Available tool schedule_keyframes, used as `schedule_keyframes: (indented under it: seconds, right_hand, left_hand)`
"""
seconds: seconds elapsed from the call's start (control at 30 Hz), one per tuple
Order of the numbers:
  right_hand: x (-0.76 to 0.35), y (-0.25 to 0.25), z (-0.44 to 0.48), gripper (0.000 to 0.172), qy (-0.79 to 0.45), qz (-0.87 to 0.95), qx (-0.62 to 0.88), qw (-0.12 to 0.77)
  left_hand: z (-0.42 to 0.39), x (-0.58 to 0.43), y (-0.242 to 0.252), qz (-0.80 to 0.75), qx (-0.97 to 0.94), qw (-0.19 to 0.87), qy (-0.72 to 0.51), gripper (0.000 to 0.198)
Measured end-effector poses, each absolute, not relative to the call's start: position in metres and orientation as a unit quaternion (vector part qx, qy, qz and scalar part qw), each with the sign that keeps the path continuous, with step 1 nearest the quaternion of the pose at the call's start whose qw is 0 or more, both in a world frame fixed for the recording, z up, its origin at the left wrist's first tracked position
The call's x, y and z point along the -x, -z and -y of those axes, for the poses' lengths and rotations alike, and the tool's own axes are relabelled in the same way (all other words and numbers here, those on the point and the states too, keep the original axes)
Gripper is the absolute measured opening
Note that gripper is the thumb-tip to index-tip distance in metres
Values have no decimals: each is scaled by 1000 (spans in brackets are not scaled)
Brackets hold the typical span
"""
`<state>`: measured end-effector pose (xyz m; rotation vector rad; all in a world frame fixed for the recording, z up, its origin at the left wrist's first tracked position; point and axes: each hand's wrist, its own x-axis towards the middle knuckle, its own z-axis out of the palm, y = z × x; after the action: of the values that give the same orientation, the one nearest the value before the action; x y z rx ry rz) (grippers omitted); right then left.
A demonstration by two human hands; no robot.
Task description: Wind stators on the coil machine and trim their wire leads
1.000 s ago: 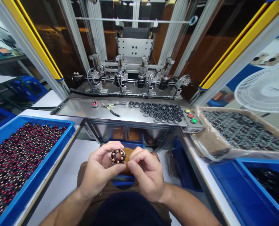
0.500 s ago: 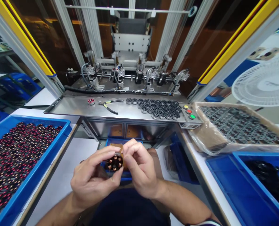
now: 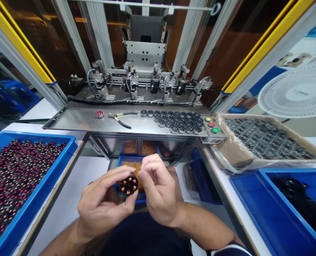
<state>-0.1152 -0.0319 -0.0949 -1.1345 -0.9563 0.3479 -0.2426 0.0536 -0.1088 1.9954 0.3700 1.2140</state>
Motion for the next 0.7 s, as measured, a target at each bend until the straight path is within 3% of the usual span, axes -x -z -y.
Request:
schedule_keyframes:
  seconds: [0.07, 0.23, 0.33, 0.47, 0.7]
  right_hand:
    - [117, 94, 29, 18, -200, 383, 518, 738]
    - [118, 104, 31, 21, -246, 379, 448, 771]
    - [118, 106, 35, 36, -265, 417, 441, 749]
    - [117, 101, 39, 13, -263, 441, 448, 732]
    - [114, 95, 41, 12, -183, 445, 468, 741]
  left_hand:
    - [-53, 244, 108, -143, -781, 385, -471, 55]
    - [-54, 242, 96, -151, -730, 459, -483, 49]
    - [-55, 239, 91, -155, -697, 510, -479, 46]
    - [-54, 239, 90, -158, -690, 521, -476, 47]
    - [-53, 244, 92, -143, -709, 504, -472, 47]
